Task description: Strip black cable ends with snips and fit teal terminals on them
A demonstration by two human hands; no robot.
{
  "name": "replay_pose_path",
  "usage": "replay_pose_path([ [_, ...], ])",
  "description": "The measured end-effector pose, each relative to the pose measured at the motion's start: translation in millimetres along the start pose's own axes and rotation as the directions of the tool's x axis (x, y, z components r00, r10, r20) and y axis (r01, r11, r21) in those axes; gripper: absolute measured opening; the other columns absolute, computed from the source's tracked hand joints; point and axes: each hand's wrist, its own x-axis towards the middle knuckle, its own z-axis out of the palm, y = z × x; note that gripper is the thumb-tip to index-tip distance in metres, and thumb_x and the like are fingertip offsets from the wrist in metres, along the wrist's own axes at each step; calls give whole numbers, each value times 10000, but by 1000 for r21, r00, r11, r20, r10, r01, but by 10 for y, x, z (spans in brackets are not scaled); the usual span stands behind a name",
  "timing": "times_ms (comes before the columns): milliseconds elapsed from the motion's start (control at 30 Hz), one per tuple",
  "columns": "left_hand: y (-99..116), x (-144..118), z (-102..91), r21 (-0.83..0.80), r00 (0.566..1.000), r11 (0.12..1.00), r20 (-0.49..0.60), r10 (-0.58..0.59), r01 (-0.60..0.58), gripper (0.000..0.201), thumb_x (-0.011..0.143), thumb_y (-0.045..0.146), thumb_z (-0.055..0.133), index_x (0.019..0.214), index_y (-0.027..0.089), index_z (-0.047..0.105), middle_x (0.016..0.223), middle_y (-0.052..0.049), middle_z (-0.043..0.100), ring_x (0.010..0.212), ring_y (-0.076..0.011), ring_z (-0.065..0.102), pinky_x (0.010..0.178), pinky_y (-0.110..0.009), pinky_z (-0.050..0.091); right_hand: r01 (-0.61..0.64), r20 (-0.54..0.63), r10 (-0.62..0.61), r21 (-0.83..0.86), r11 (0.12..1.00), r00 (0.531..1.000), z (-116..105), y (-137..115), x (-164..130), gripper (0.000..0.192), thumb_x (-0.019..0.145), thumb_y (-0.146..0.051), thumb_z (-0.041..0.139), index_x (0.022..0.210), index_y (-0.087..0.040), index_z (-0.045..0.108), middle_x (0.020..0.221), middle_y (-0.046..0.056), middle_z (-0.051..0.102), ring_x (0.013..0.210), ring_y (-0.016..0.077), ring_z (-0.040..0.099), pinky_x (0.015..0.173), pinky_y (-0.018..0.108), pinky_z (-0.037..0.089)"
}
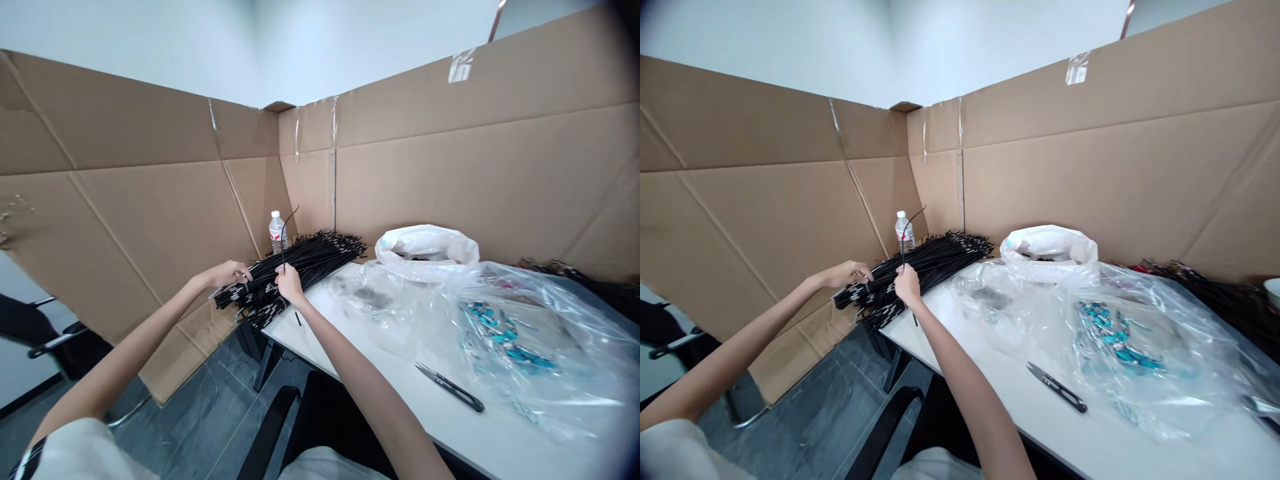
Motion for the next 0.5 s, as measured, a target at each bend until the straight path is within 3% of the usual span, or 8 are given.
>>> replay_pose_path([
  [167,-96,-305,94,285,998,957,49,46,-58,180,861,278,624,969,240,763,1102,-52,729,965,-216,679,819,-278,488,35,60,-27,-126,991,998,116,-83,150,368,988,-363,640,1303,-175,611,1305,109,633,1098,243,661,919,456,584],
  [367,-173,-97,103,438,994,894,86,63,-95,134,927,295,627,882,212,722,1015,-74,688,874,-201,656,747,-289,493,60,101,-32,-292,955,994,112,-47,130,381,985,-364,644,1313,-174,605,1307,110,632,1101,246,661,920,460,584],
  [500,-257,-39,99,421,990,897,100,101,-134,266,982,400,633,1068,152,667,1027,-64,681,856,-175,656,780,-355,574,51,95,-16,-382,923,995,77,-41,81,393,983,-368,647,1325,-178,601,1317,110,630,1119,252,657,939,473,576],
])
